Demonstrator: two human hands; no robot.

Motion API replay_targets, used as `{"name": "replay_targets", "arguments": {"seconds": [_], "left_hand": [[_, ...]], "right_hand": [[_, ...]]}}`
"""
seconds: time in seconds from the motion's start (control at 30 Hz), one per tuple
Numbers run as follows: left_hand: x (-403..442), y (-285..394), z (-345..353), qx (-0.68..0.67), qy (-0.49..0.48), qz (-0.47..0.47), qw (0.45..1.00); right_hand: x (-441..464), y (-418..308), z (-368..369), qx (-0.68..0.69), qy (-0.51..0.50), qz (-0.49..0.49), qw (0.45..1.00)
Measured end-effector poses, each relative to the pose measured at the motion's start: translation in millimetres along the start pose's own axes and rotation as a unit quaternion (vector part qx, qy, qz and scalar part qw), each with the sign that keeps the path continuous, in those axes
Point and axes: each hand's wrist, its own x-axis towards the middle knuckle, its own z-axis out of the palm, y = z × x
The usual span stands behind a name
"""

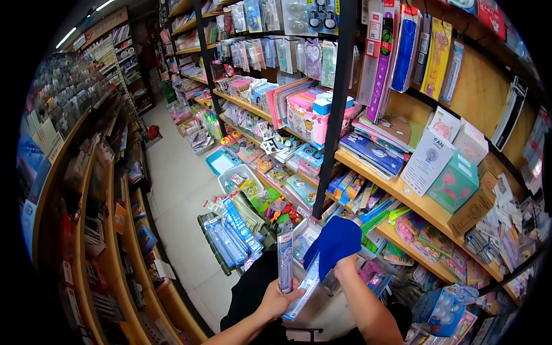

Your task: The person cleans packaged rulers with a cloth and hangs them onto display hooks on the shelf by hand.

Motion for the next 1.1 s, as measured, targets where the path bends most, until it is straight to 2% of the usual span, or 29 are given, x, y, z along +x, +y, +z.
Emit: {"name": "replay_targets", "arguments": {"seconds": [0.13, 0.17, 0.27, 0.37, 0.43, 0.47, 0.5, 0.63, 0.7, 0.77, 0.8, 0.87, 0.93, 1.03, 1.1], "left_hand": [[-21.1, -5.8, -0.7, -0.059, -0.025, -0.009, 0.998], [-24.4, -2.1, 0.8, -0.061, -0.037, 0.004, 0.997], [-29.3, 13.7, 8.2, -0.059, -0.076, 0.038, 0.995], [-32.6, 23.7, 17.6, -0.047, -0.099, 0.048, 0.993], [-41.4, 23.3, 22.4, -0.016, -0.101, 0.034, 0.994], [-44.5, 22.0, 24.2, -0.029, -0.099, 0.023, 0.994], [-47.1, 20.1, 26.2, -0.041, -0.095, 0.012, 0.995], [-44.2, 12.4, 50.4, -0.082, -0.074, 0.016, 0.994], [-37.9, 5.1, 65.7, -0.052, -0.062, 0.048, 0.996], [-40.5, -2.7, 77.2, -0.026, -0.055, 0.068, 0.996], [-43.2, -2.5, 80.0, -0.009, -0.039, 0.082, 0.996], [-41.5, -0.7, 78.7, 0.023, 0.001, 0.101, 0.995], [-35.8, 7.8, 69.4, 0.048, 0.046, 0.13, 0.989], [-24.1, 31.3, 58.9, 0.058, 0.057, 0.157, 0.984], [-22.4, 50.0, 64.4, -0.003, 0.041, 0.162, 0.986]], "right_hand": [[-29.0, -18.6, 1.4, -0.013, -0.059, -0.026, 0.998], [-32.3, -24.1, -0.5, -0.005, -0.047, -0.037, 0.998], [-29.2, -30.9, -15.3, 0.043, 0.013, -0.058, 0.997], [-31.9, -47.3, -27.6, 0.056, 0.137, -0.169, 0.974], [-5.3, -51.8, -80.2, 0.201, 0.095, -0.126, 0.967], [-21.0, -69.1, -84.7, 0.213, 0.066, -0.124, 0.967], [-30.5, -75.1, -93.7, 0.229, 0.05, -0.059, 0.97], [-77.3, -65.8, -96.1, 0.225, -0.047, 0.068, 0.971], [-51.9, -7.4, -111.5, 0.181, -0.056, 0.102, 0.977], [-60.2, 30.5, -119.6, 0.111, -0.212, 0.154, 0.959], [-84.3, -7.6, -93.2, 0.173, -0.19, 0.13, 0.958], [-60.4, 16.0, -102.7, 0.159, -0.201, 0.089, 0.962], [-59.7, 15.5, -100.0, 0.081, -0.17, 0.07, 0.98], [-65.2, 10.3, -94.8, -0.021, -0.235, 0.08, 0.968], [-84.4, -9.0, -83.8, -0.095, -0.296, 0.014, 0.95]]}}
